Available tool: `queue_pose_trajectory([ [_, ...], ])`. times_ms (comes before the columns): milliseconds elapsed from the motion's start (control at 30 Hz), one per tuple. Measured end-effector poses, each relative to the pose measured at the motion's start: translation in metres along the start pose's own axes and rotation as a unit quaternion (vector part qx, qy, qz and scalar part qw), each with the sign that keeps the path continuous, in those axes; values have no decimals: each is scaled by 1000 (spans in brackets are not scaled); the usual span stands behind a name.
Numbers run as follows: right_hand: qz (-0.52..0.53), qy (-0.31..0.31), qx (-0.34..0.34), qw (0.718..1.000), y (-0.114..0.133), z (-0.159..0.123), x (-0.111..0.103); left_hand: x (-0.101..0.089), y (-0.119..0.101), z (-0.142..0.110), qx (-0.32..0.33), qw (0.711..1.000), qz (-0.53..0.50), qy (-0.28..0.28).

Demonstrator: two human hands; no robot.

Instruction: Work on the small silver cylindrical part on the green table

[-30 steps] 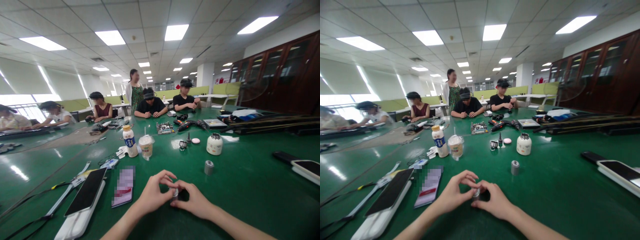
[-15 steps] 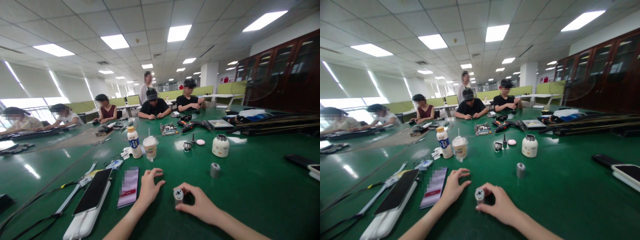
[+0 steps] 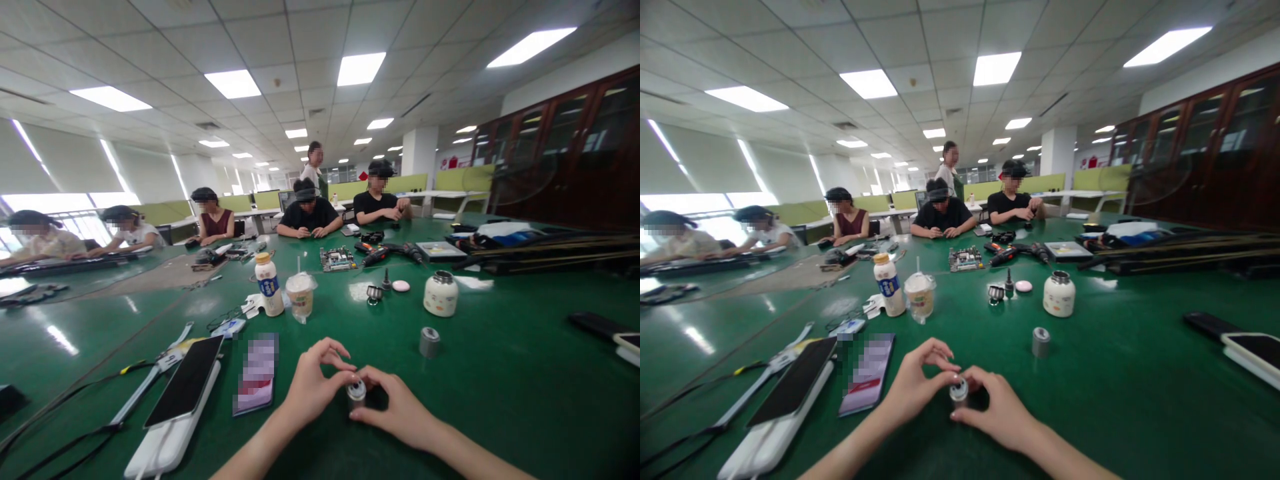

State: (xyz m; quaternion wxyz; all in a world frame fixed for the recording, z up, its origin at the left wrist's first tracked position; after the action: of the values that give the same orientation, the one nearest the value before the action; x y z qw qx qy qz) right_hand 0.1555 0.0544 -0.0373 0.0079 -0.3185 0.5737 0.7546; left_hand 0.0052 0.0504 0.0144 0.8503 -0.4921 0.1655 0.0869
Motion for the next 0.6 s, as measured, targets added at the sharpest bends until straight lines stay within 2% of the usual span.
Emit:
queue_pose_trajectory([
  [333,11,-2,-9,1000,-1,-1,0,4,-8,-5,6,995,46,89],
  [467,10,-11,-10,1000,-2,0,-1,5,-18,-7,38,990,62,118],
  [600,47,8,-22,999,3,0,0,0,-24,-7,78,987,86,112],
])
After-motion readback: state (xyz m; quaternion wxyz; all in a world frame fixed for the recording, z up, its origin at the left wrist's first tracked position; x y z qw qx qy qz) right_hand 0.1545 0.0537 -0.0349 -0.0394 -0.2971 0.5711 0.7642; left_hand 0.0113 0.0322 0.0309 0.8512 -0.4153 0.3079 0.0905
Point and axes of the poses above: each hand's wrist, its own z-axis towards the middle knuckle, its own x-axis out of the palm, y = z × x, the point moved 5 cm from there along z, towards the middle knuckle, and after that the axes turned 8 degrees about x, right-handed, at the moved point
